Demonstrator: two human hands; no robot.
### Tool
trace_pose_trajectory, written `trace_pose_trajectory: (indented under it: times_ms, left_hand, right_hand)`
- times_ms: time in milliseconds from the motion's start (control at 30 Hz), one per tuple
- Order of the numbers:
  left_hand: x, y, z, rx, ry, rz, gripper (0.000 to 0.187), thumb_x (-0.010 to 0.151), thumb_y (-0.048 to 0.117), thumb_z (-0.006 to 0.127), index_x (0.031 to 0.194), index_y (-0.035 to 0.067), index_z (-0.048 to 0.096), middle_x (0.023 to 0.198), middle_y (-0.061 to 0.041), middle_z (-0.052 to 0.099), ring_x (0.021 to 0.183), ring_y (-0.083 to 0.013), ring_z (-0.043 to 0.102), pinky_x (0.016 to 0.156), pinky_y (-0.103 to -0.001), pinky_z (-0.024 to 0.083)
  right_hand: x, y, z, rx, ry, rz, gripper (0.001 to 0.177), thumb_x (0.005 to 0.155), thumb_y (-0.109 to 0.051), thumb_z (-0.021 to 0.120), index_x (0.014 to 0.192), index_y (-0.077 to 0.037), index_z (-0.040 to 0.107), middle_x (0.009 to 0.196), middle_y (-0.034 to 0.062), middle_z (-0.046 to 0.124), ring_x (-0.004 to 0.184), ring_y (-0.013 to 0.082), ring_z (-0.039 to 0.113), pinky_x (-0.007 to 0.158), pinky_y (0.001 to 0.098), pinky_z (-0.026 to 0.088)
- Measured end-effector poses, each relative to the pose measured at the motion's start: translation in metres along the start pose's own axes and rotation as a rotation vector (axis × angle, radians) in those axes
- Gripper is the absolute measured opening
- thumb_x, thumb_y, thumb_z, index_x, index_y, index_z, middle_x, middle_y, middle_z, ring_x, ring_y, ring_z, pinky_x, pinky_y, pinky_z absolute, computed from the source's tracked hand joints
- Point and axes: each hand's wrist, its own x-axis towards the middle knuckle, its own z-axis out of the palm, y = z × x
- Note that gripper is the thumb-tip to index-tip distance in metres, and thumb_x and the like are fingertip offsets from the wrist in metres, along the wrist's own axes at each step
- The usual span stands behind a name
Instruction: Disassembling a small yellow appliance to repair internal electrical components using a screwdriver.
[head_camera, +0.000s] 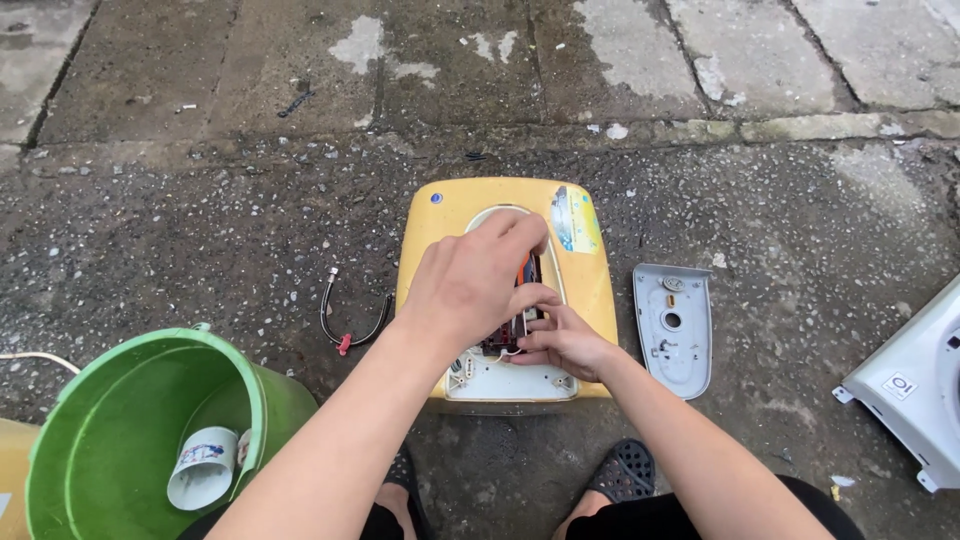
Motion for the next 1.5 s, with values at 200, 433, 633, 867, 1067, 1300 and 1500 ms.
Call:
trace_pose_trajectory:
  times_ms: [200, 433, 633, 867, 1067, 1300, 1500]
  left_hand:
    - [0.003, 0.001, -0.016, -0.124, -0.271, -0.141, 0.035, 0.081, 0.020, 0.063, 0.114, 0.020, 0.053, 0.108, -0.008, 0.067, 0.097, -0.0424, 0.073, 0.084, -0.058, 0.060]
    - [-0.002, -0.001, -0.014, -0.140, -0.348, -0.108, 0.039, 0.083, 0.014, 0.063, 0.121, 0.015, 0.055, 0.109, -0.013, 0.069, 0.103, -0.0444, 0.071, 0.092, -0.058, 0.058]
    - [-0.006, 0.011, -0.002, -0.085, -0.272, 0.016, 0.032, 0.085, 0.010, 0.068, 0.114, 0.011, 0.056, 0.092, -0.017, 0.069, 0.092, -0.0437, 0.072, 0.083, -0.057, 0.059]
    - [-0.007, 0.017, 0.023, -0.045, -0.219, -0.022, 0.023, 0.084, 0.017, 0.059, 0.104, 0.010, 0.050, 0.078, -0.018, 0.065, 0.080, -0.0446, 0.072, 0.073, -0.055, 0.060]
    - [-0.003, 0.010, 0.015, -0.005, -0.195, -0.220, 0.023, 0.089, 0.028, 0.056, 0.100, 0.011, 0.046, 0.075, -0.021, 0.066, 0.077, -0.0499, 0.072, 0.073, -0.056, 0.060]
    - [-0.003, 0.024, 0.003, 0.048, -0.236, -0.270, 0.023, 0.094, 0.026, 0.055, 0.101, 0.006, 0.048, 0.083, -0.025, 0.069, 0.085, -0.0547, 0.072, 0.077, -0.058, 0.060]
    - [-0.004, 0.022, -0.008, -0.128, -0.289, -0.231, 0.035, 0.083, 0.022, 0.055, 0.110, 0.000, 0.050, 0.104, -0.031, 0.065, 0.093, -0.0601, 0.068, 0.079, -0.063, 0.059]
  right_hand:
    - [-0.016, -0.014, 0.020, -0.070, -0.031, 0.012, 0.071, 0.080, 0.012, 0.075, 0.144, -0.008, 0.052, 0.114, 0.0178, 0.071, 0.104, 0.0312, 0.072, 0.092, 0.0502, 0.064]
    - [-0.013, -0.008, 0.017, -0.129, -0.032, 0.013, 0.061, 0.081, 0.012, 0.077, 0.135, -0.010, 0.057, 0.106, 0.0151, 0.072, 0.099, 0.0290, 0.073, 0.092, 0.0489, 0.065]
    - [0.005, 0.008, 0.001, -0.147, -0.016, 0.013, 0.041, 0.080, 0.014, 0.077, 0.112, -0.004, 0.059, 0.107, 0.0168, 0.073, 0.102, 0.0316, 0.074, 0.093, 0.0468, 0.066]
    - [0.015, 0.023, -0.004, -0.123, 0.003, -0.028, 0.051, 0.072, 0.014, 0.084, 0.118, -0.003, 0.068, 0.111, 0.0167, 0.078, 0.104, 0.0325, 0.074, 0.091, 0.0491, 0.066]
    - [-0.004, -0.002, 0.013, -0.118, 0.027, -0.017, 0.056, 0.071, 0.015, 0.085, 0.120, -0.003, 0.066, 0.111, 0.0148, 0.078, 0.103, 0.0322, 0.074, 0.090, 0.0494, 0.067]
    - [0.005, 0.007, 0.007, -0.228, 0.046, 0.037, 0.074, 0.065, 0.012, 0.091, 0.129, -0.008, 0.061, 0.109, 0.0110, 0.075, 0.101, 0.0279, 0.074, 0.086, 0.0438, 0.068]
    - [0.030, 0.028, -0.017, -0.499, 0.084, -0.052, 0.072, 0.070, 0.003, 0.088, 0.133, -0.008, 0.057, 0.111, 0.0120, 0.073, 0.104, 0.0285, 0.071, 0.086, 0.0411, 0.067]
